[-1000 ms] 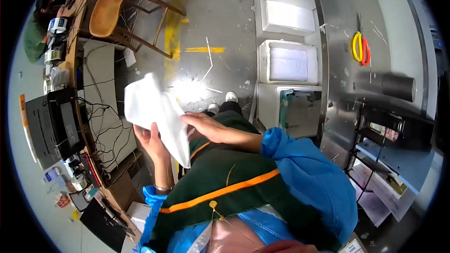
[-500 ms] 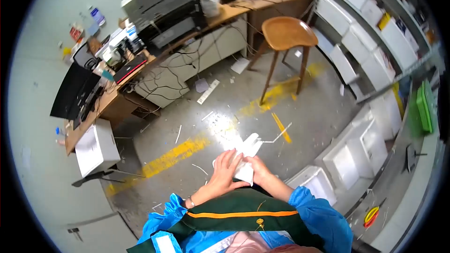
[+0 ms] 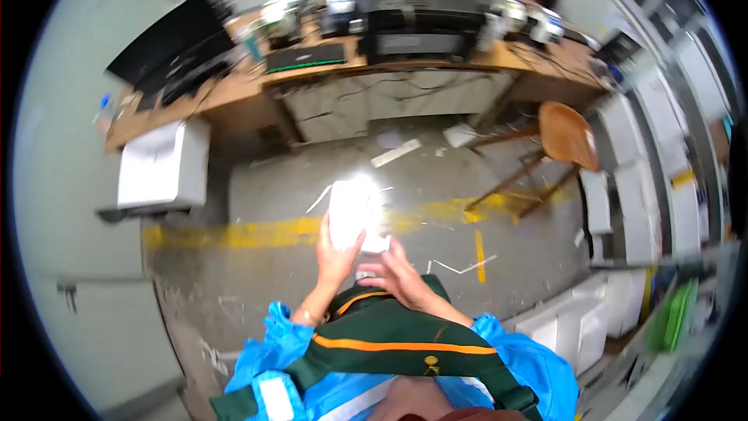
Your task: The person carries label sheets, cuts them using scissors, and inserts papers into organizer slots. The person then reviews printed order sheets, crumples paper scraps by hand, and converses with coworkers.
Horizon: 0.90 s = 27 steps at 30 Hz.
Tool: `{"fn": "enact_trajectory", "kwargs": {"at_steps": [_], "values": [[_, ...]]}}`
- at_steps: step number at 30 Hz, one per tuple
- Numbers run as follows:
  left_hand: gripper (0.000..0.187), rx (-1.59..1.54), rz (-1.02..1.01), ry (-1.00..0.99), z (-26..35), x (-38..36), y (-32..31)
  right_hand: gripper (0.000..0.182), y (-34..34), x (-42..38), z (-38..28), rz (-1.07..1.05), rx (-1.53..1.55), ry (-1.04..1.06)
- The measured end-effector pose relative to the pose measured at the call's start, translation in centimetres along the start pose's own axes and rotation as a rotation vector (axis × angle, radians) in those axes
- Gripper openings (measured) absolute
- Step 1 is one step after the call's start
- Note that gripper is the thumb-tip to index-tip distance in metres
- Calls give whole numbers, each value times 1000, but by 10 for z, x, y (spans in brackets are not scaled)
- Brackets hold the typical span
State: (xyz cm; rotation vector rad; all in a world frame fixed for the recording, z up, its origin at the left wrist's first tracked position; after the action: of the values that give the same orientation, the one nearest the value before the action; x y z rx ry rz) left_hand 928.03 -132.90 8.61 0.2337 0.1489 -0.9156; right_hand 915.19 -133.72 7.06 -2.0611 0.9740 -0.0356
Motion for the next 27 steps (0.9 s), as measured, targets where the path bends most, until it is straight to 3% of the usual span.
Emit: {"fn": "enact_trajectory", "kwargs": {"at_steps": [2,3,5,6,7,9,10,11,14,17,19,27], "values": [[59,-34,11,22,9,31,13,72,4,23,-8,142,-85,27],[45,40,-54,-115,-5,44,9,75,3,33,-19,204,-119,47],[40,224,-174,-312,2,52,-14,69,4,62,-28,258,9,12],[38,313,-207,-375,8,55,-25,58,16,83,-20,205,110,-12],[36,407,-241,-442,14,55,-40,42,31,94,-18,314,145,-16],[35,522,-229,-568,21,67,-53,37,48,123,-30,425,-62,77],[41,561,-285,-512,20,77,-57,39,54,137,-32,459,-66,104],[46,597,-338,-452,19,88,-59,39,54,154,-37,410,-83,89],[56,548,-125,-486,59,125,-44,38,44,213,-67,237,-101,1],[67,677,-12,-565,114,166,-33,36,17,256,-72,53,-17,-232],[67,742,17,-562,118,190,-32,38,5,284,-71,2,-86,-389],[64,716,164,-383,98,244,-4,38,-9,351,-50,-171,-224,-648]]}}
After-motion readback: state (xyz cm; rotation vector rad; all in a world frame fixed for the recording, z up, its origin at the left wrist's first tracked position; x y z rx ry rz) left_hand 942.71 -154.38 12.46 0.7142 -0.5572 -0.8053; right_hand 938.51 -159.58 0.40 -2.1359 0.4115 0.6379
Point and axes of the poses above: each hand's wrist, its own x-axis towards the middle knuckle, its own y-axis out of the back of the hand, z = x × y, the point moved 8 cm from there along x, towards the middle knuckle, and after that the axes turned 10 degrees about y, right-handed, at the moved point
